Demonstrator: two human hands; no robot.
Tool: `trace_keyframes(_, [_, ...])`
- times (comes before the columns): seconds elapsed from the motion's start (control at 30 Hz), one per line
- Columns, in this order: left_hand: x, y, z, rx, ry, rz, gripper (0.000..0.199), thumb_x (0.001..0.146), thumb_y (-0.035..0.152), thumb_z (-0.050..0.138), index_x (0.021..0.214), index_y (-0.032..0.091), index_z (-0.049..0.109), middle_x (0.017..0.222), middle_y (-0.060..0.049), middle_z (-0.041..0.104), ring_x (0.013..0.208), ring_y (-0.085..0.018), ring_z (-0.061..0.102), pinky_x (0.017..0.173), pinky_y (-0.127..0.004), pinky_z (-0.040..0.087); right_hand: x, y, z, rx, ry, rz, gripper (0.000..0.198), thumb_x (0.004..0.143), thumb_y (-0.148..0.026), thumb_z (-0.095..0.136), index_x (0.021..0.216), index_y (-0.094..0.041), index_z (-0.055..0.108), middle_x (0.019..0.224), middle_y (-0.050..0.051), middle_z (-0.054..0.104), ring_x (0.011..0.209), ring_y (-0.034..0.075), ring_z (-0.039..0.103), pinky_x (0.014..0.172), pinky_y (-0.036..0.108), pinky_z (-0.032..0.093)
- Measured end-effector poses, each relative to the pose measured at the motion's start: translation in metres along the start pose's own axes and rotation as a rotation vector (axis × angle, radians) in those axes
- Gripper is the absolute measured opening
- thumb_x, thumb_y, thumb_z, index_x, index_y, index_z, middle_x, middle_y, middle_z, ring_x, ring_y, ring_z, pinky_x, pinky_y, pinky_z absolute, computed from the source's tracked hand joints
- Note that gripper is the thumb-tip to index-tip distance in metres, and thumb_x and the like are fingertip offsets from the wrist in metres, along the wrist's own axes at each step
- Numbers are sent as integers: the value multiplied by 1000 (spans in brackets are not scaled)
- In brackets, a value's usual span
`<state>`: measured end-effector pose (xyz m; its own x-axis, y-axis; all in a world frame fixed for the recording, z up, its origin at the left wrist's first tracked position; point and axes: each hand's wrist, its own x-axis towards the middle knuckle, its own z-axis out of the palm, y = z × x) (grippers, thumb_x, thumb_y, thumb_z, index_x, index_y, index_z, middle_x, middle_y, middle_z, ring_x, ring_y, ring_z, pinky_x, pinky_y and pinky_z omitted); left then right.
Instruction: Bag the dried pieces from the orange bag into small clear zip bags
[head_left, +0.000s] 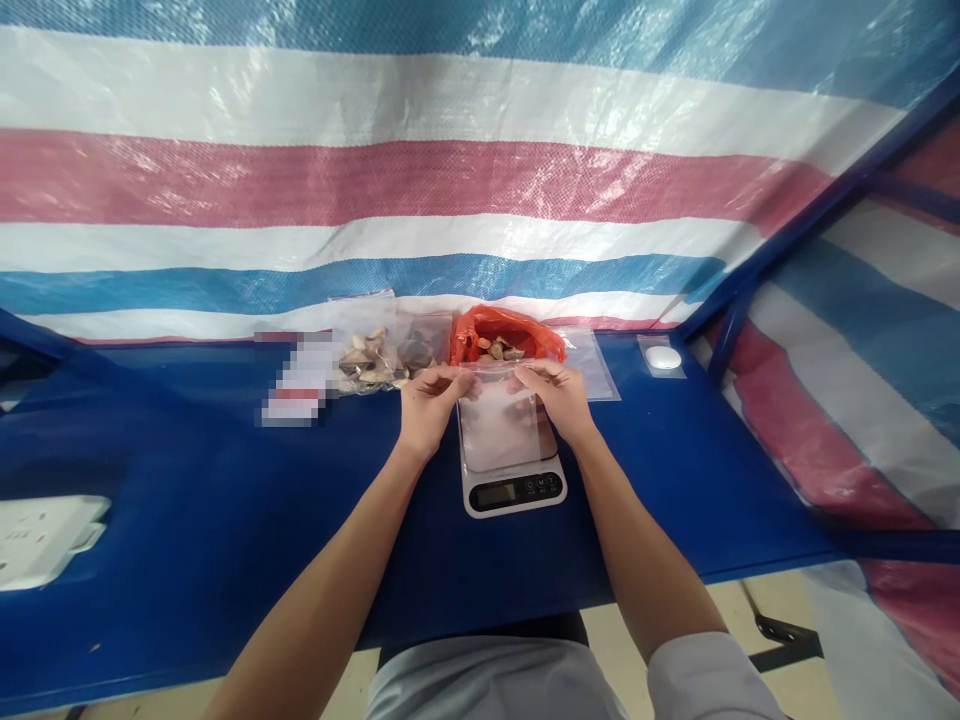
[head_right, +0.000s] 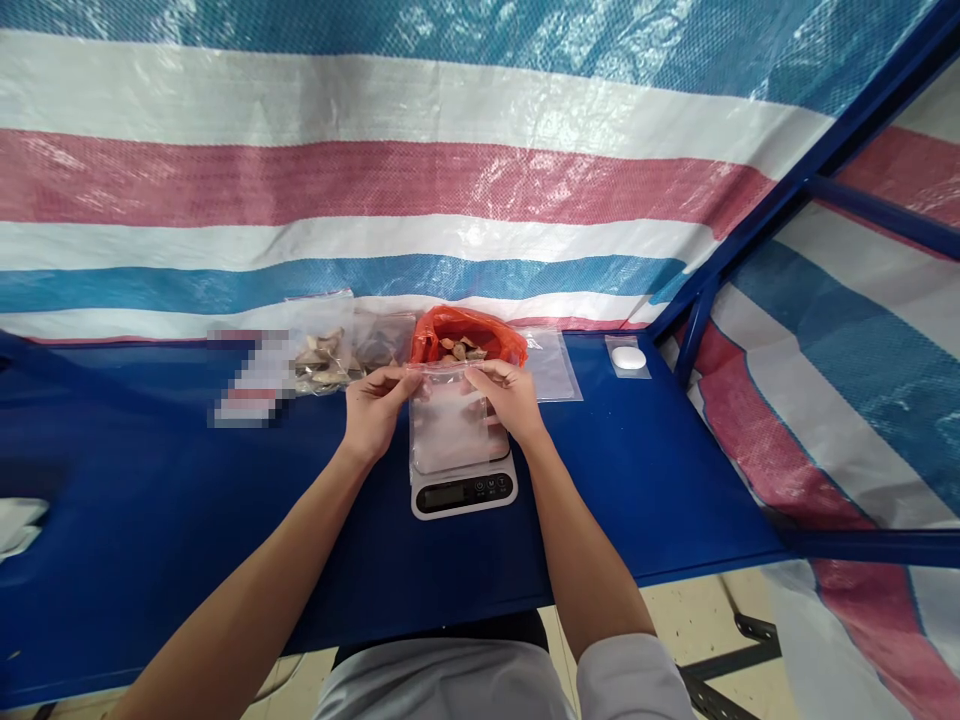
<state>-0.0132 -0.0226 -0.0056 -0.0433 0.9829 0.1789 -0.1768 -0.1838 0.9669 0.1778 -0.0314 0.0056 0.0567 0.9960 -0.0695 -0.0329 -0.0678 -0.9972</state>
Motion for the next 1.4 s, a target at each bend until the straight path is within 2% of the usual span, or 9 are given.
trace_keyframes(0.23, [-2,-1,1,-15,-88,-15,22,77,41,82,77,19,78,73,-2,75,66,-15,67,71,-27,54,0,1,0,-3,-16,30,40,74,-58,77,90,-22,74,77,2,75,54,18,69,36,23,51])
trace_keyframes(0.43, [-3,-3,2,19,-119,-22,24,78,41,80,77,17,77,70,-3,75,66,-16,68,69,-27,54,1,2,0,-3,-28,-53,40,74,-58,77,89,-21,74,74,2,75,66,21,73,52,29,60])
trace_keyframes(0.67, [5,9,19,35,-106,-7,26,78,41,79,72,16,74,66,-2,71,61,-14,63,67,-26,52,3,-7,-6,78,-26,-127,38,70,-55,80,83,-20,75,72,2,74,68,21,73,54,30,60])
trace_keyframes(0.83, [16,19,50,108,-108,32,25,78,41,77,74,16,73,68,0,68,63,-13,60,66,-25,50,6,-18,-33,84,2,-145,41,66,-53,84,88,-20,76,86,3,78,75,22,74,61,32,61])
trace_keyframes(1.03, [20,14,86,201,-195,19,27,81,42,71,87,16,75,74,-2,71,69,-17,66,72,-30,55,20,-27,-95,39,101,-102,44,61,-52,87,89,-20,74,81,3,77,74,21,73,57,29,60])
trace_keyframes(1.1, [19,12,92,293,-220,75,25,83,40,69,90,17,74,77,-3,73,72,-18,68,75,-31,55,29,-26,-115,32,126,-76,46,59,-52,88,87,-19,72,80,3,76,70,20,73,55,28,59])
trace_keyframes(1.2, [17,12,98,476,-284,235,16,88,32,64,89,19,73,85,-3,75,78,-17,68,77,-29,54,45,-22,-137,20,176,-42,45,59,-50,88,85,-18,70,82,5,76,70,18,72,56,25,58])
trace_keyframes(1.3, [14,12,106,649,-433,416,15,93,25,57,91,18,71,89,-4,74,78,-16,67,75,-28,54,62,-16,-146,-35,199,7,36,63,-43,85,86,-18,71,81,5,76,68,17,72,55,24,58])
trace_keyframes(1.4, [10,9,117,862,-605,585,19,97,23,52,99,17,70,99,-8,72,89,-20,68,84,-32,54,77,-9,-144,-115,200,28,25,69,-37,79,84,-18,71,78,4,75,68,18,72,54,26,58])
